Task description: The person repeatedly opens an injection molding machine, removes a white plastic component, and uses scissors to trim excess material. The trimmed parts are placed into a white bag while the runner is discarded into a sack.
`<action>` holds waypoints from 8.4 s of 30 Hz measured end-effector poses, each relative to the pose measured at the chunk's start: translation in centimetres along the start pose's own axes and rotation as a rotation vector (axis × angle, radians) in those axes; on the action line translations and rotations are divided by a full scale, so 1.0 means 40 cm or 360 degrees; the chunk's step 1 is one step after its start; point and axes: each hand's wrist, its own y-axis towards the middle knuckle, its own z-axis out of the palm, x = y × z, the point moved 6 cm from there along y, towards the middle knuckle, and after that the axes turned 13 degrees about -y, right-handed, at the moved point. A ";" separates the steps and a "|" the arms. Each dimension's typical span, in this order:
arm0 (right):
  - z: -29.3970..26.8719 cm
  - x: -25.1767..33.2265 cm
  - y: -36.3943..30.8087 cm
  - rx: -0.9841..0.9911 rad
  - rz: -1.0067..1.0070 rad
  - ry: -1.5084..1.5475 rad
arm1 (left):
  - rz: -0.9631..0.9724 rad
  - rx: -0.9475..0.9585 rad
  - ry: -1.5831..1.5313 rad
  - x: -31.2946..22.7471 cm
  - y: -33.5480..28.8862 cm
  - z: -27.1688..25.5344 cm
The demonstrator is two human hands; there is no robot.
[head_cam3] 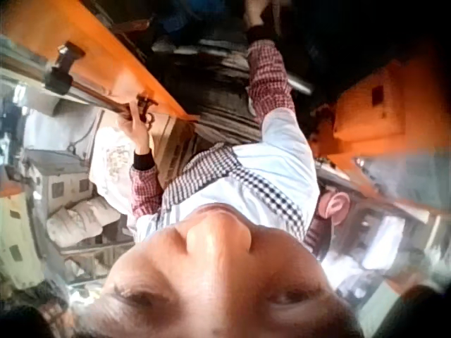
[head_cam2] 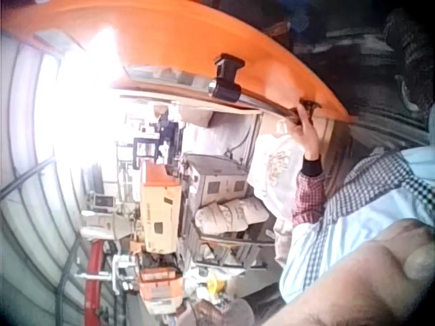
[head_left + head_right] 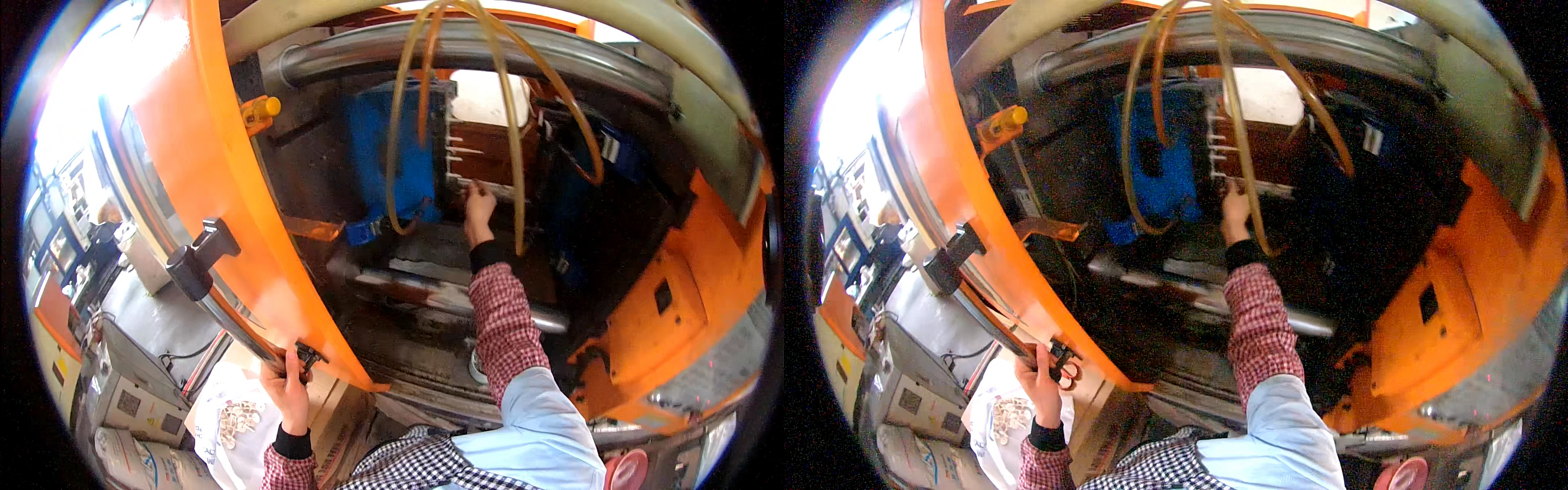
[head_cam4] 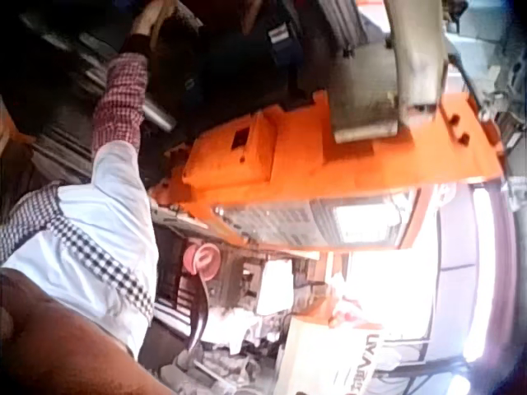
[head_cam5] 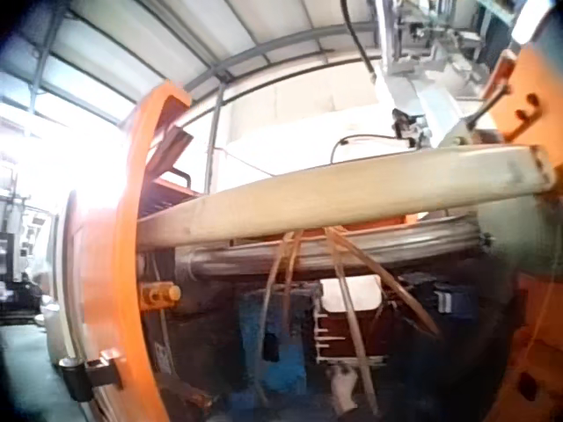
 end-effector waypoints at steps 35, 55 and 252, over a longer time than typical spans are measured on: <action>-0.210 0.144 -1.044 0.1077 -0.1314 -0.0444 | 0.0142 -0.0260 0.0864 -0.010 -0.221 -0.393; 0.032 0.058 -1.333 0.1740 -0.1128 -0.0161 | -0.0661 -0.0167 0.0623 0.128 -0.410 -0.410; 0.149 -0.022 0.207 0.0060 -0.0461 -0.0054 | -0.1758 0.0322 -0.0512 0.397 -0.184 0.270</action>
